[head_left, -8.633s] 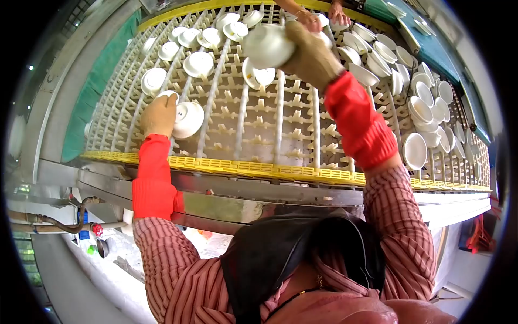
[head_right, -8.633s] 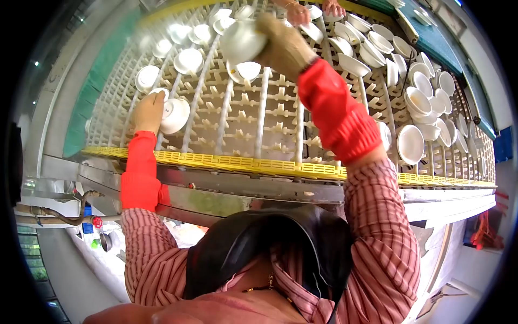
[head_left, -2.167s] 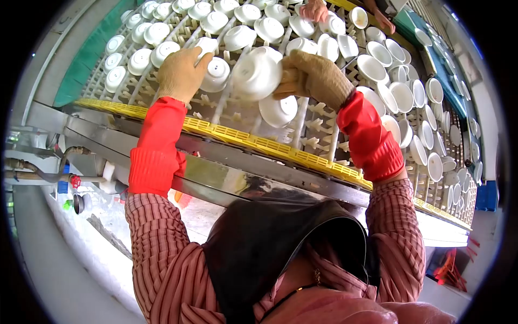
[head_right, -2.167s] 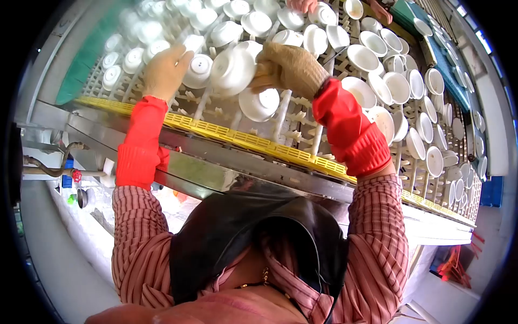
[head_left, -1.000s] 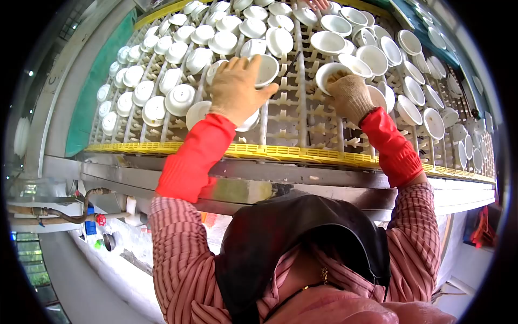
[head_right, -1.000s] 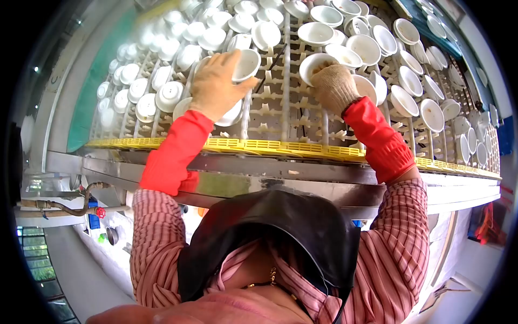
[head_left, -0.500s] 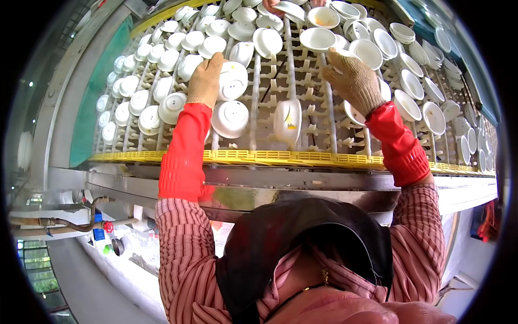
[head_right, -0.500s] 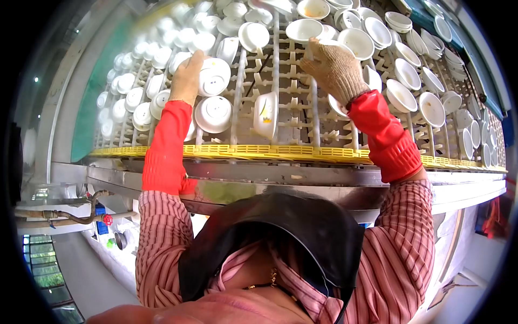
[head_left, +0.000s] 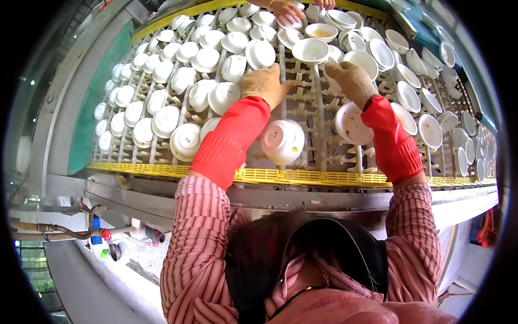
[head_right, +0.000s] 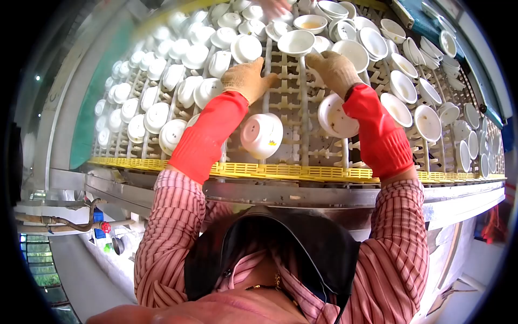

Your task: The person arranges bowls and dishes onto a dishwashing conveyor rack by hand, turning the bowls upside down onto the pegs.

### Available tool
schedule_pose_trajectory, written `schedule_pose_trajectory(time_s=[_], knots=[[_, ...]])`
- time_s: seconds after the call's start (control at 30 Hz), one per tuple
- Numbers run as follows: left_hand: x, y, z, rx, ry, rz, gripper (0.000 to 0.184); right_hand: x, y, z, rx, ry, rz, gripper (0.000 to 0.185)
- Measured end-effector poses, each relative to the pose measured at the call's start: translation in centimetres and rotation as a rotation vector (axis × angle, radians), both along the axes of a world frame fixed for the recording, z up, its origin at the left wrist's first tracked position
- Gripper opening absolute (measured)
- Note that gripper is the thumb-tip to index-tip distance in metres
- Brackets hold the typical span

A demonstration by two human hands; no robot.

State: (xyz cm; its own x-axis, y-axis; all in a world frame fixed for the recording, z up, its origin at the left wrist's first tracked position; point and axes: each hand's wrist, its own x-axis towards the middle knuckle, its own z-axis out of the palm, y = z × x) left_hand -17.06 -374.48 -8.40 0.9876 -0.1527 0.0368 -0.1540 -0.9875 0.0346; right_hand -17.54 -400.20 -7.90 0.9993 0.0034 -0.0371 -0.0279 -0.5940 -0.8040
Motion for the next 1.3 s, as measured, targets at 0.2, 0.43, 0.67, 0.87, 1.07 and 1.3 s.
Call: schedule_pose_trajectory(time_s=[0.2,0.43,0.67,0.87,1.07,1.3], knots=[[3.7,0.9,-3.3,0.014,0.022,0.023,0.035,1.8,-1.4,-3.1,-0.209,-0.536,0.363,0.048],[4.8,0.2,-4.4,0.214,0.059,0.116,0.03,-10.4,-1.4,2.7,-0.529,-0.297,0.556,0.071],[5.6,1.9,-1.5,-0.404,0.042,0.206,0.036,-12.5,-3.5,-0.8,-0.841,-0.319,0.539,0.049],[-4.9,6.9,5.3,-1.317,0.086,-0.058,0.03,-7.7,-2.8,1.5,-0.271,-0.574,0.415,0.03],[-10.0,9.8,3.1,-1.01,0.166,0.146,0.027,0.2,5.7,2.9,-0.157,-0.752,0.331,0.053],[-9.4,13.6,6.4,-1.254,0.065,0.113,0.023,1.6,6.5,-0.8,0.256,-0.036,0.269,0.044]])
